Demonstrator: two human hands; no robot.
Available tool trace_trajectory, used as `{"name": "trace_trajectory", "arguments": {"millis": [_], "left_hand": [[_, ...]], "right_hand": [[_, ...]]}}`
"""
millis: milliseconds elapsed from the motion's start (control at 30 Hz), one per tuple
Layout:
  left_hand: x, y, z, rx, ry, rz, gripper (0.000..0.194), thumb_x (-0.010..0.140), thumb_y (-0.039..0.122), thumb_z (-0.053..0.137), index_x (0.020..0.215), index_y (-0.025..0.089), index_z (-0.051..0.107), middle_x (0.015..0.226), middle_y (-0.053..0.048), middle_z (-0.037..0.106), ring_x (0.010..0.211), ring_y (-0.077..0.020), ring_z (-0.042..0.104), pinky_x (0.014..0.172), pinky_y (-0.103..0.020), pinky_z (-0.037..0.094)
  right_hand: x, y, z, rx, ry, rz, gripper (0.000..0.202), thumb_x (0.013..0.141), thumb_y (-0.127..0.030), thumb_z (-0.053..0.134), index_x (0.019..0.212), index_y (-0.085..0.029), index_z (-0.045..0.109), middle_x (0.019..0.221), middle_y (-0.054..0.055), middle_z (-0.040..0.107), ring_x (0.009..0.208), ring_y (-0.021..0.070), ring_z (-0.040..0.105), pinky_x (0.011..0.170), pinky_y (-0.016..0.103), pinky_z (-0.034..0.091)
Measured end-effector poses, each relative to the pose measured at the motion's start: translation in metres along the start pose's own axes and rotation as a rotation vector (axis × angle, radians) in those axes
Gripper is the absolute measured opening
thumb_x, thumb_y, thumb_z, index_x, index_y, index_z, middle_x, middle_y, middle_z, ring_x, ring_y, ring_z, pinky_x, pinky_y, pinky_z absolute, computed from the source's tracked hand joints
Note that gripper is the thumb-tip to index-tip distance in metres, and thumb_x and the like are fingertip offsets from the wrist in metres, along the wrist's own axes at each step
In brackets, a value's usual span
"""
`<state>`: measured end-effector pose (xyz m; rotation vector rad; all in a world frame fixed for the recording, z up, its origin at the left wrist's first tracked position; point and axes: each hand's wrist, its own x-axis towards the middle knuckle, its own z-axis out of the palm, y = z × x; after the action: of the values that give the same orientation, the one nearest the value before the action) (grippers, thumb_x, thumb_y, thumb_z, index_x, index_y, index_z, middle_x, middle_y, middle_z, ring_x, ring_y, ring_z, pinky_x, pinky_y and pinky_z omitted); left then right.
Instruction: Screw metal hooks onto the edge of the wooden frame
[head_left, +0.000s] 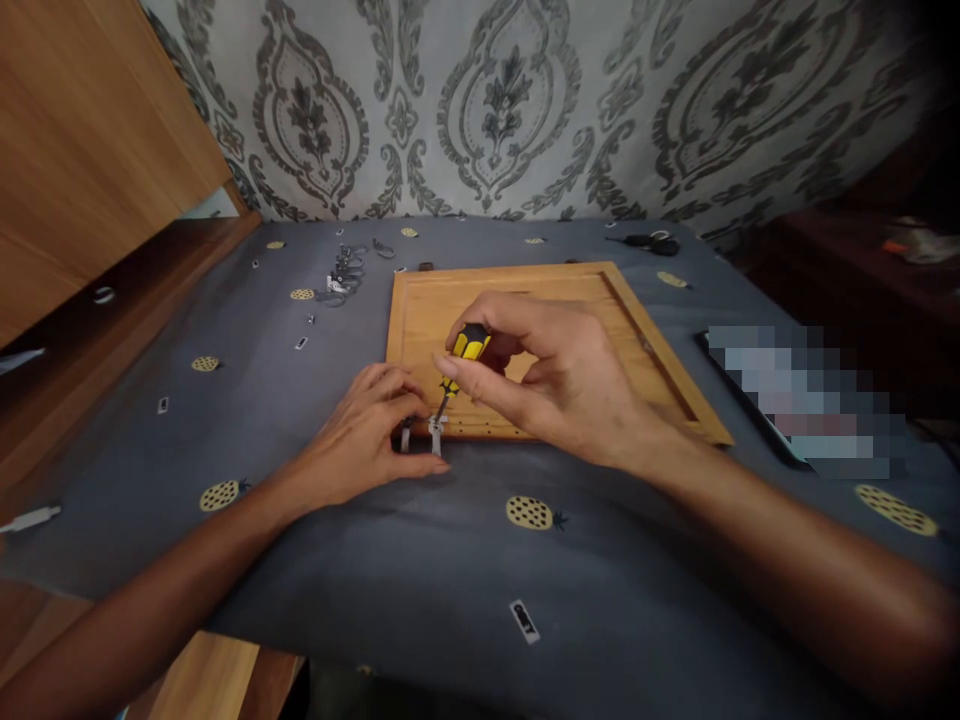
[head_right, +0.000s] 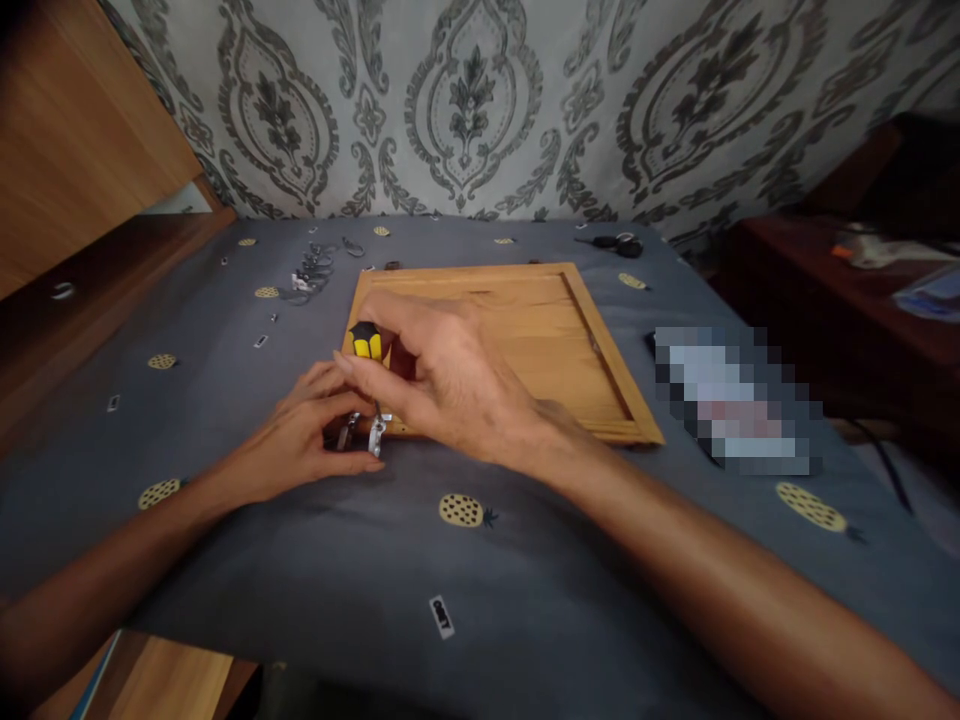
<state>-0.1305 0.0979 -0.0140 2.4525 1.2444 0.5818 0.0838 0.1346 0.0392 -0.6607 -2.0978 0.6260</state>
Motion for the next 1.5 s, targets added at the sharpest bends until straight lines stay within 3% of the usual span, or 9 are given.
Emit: {"name": "trace_trajectory", "arguments": {"millis": [400,600,967,1133,1233,1367,1500], "left_hand": [[-0.001,-0.001,0.0,-0.002,0.027,0.019,0.034,0.081,0.046,0.085,0.095,0.019,0.07,0.113,-0.007,0.065,0.113,-0.0285,0.055,0.1,-0.044,0.046],[-0.002,-0.004,0.004,-0.016,0.04,0.007,0.035,0.08,0.049,0.084,0.096,0.021,0.07,0.112,-0.006,0.066,0.117,-0.0305,0.054,0.102,-0.046,0.046],[0.0,-0.003,0.001,-0.026,0.0,-0.011,0.035,0.082,0.051,0.082,0.101,0.024,0.072,0.117,-0.006,0.064,0.116,-0.0301,0.054,0.104,-0.049,0.046],[0.001,0.0,-0.001,-0.031,-0.014,-0.028,0.034,0.082,0.051,0.082,0.1,0.024,0.072,0.115,-0.006,0.065,0.114,-0.0299,0.055,0.103,-0.049,0.047],[0.0,0.0,-0.002,-0.029,-0.01,-0.025,0.035,0.082,0.051,0.082,0.1,0.023,0.073,0.115,-0.007,0.065,0.116,-0.031,0.054,0.105,-0.049,0.046],[0.0,-0.002,-0.001,-0.021,-0.01,-0.016,0.038,0.08,0.049,0.084,0.106,0.023,0.073,0.119,-0.007,0.064,0.127,-0.0325,0.05,0.11,-0.051,0.042],[-0.001,-0.004,0.0,-0.018,0.003,0.005,0.041,0.079,0.047,0.086,0.106,0.021,0.072,0.116,-0.008,0.065,0.124,-0.0313,0.051,0.108,-0.05,0.044]], "right_hand": [[0.002,0.0,0.0,-0.045,-0.029,-0.071,0.025,0.098,-0.03,0.065,0.08,-0.014,0.058,0.068,-0.003,0.056,0.058,0.0072,0.049,0.056,0.022,0.038],[0.003,-0.001,-0.001,-0.034,-0.051,-0.105,0.03,0.097,-0.031,0.067,0.077,-0.017,0.049,0.065,-0.007,0.048,0.056,0.0051,0.047,0.053,0.019,0.034],[0.0,-0.006,0.006,-0.041,0.024,-0.029,0.04,0.097,-0.04,0.066,0.074,-0.02,0.04,0.064,-0.007,0.043,0.056,0.0073,0.04,0.057,0.025,0.032],[-0.001,-0.005,0.008,-0.047,0.042,-0.028,0.035,0.094,-0.033,0.07,0.075,-0.02,0.043,0.064,-0.007,0.047,0.055,0.0068,0.041,0.055,0.024,0.033],[-0.002,-0.009,0.007,-0.082,0.115,-0.049,0.03,0.092,-0.028,0.07,0.075,-0.019,0.046,0.065,-0.006,0.05,0.055,0.0064,0.046,0.055,0.024,0.036],[-0.002,-0.017,0.001,-0.153,0.225,-0.019,0.029,0.092,-0.033,0.07,0.076,-0.021,0.05,0.067,-0.004,0.053,0.054,0.0086,0.05,0.054,0.027,0.04],[0.001,-0.016,-0.004,-0.154,0.237,-0.036,0.027,0.09,-0.026,0.073,0.076,-0.021,0.049,0.065,-0.005,0.054,0.054,0.0086,0.051,0.052,0.027,0.038]]}}
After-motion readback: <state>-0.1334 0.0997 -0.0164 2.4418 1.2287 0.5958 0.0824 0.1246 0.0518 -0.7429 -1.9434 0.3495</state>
